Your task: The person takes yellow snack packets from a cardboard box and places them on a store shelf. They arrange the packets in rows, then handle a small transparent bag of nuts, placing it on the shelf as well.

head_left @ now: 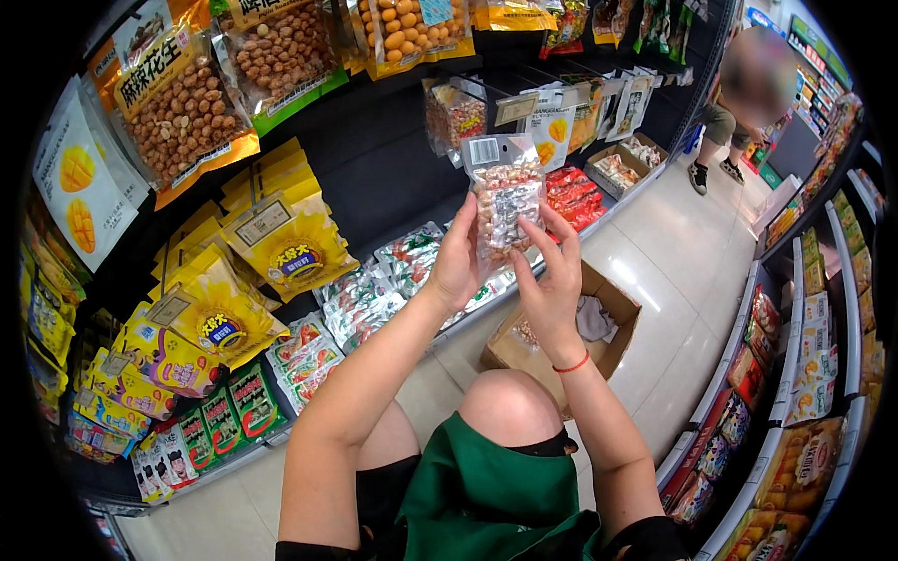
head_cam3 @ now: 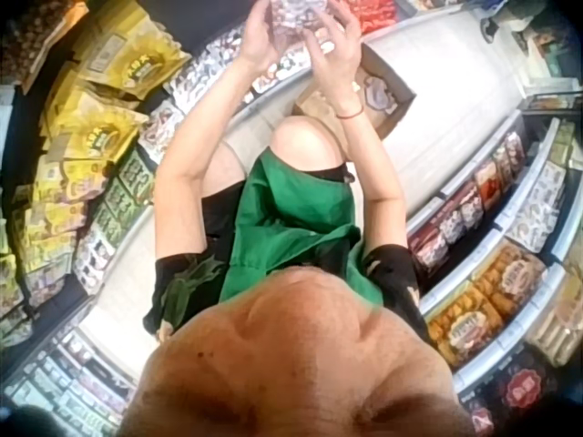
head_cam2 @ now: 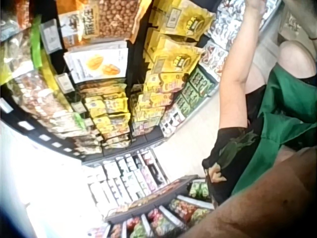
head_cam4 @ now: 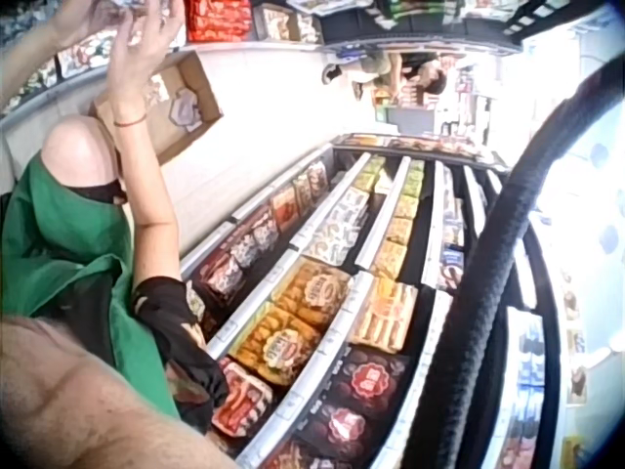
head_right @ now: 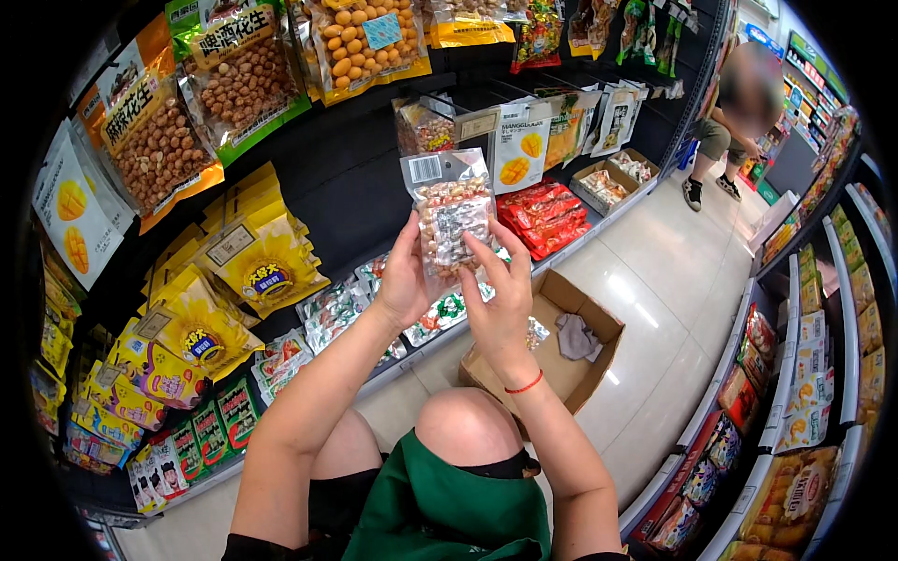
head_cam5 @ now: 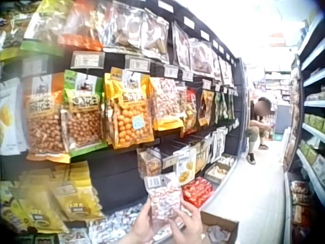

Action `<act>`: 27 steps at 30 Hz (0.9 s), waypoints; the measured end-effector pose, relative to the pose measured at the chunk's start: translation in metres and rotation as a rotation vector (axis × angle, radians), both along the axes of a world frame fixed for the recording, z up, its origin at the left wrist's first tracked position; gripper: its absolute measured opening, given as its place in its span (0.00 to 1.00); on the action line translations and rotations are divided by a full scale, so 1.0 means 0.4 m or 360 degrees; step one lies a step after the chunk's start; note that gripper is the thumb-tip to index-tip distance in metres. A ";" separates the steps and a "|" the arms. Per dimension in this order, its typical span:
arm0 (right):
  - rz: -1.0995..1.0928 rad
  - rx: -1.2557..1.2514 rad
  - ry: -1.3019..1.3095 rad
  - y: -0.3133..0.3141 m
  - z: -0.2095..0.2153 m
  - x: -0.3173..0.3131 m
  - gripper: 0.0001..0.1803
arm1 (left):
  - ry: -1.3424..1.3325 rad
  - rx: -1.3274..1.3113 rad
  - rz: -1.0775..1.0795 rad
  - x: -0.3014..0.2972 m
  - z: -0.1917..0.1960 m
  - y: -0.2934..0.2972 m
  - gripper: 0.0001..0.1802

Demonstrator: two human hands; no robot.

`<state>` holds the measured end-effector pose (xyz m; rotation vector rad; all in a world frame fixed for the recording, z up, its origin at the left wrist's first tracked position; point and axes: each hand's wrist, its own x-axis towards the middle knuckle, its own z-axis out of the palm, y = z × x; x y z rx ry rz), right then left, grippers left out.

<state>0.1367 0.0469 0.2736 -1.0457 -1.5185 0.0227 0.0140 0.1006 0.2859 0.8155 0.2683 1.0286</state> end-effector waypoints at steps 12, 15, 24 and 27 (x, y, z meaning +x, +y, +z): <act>-0.0004 -0.0084 0.0060 0.006 -0.008 0.010 0.26 | -0.0033 -0.0086 -0.0197 -0.007 -0.009 0.007 0.31; 0.0034 -0.0199 0.0146 -0.001 -0.017 0.013 0.26 | 0.0152 -0.0026 -0.0097 0.008 -0.023 0.008 0.30; 0.0257 -0.0614 0.0465 0.001 -0.117 0.070 0.35 | 0.0793 0.0123 -0.0061 0.064 -0.138 0.017 0.36; 0.0327 -0.0773 0.0668 -0.011 -0.144 0.087 0.33 | 0.0778 0.0091 -0.0155 0.082 -0.150 -0.001 0.33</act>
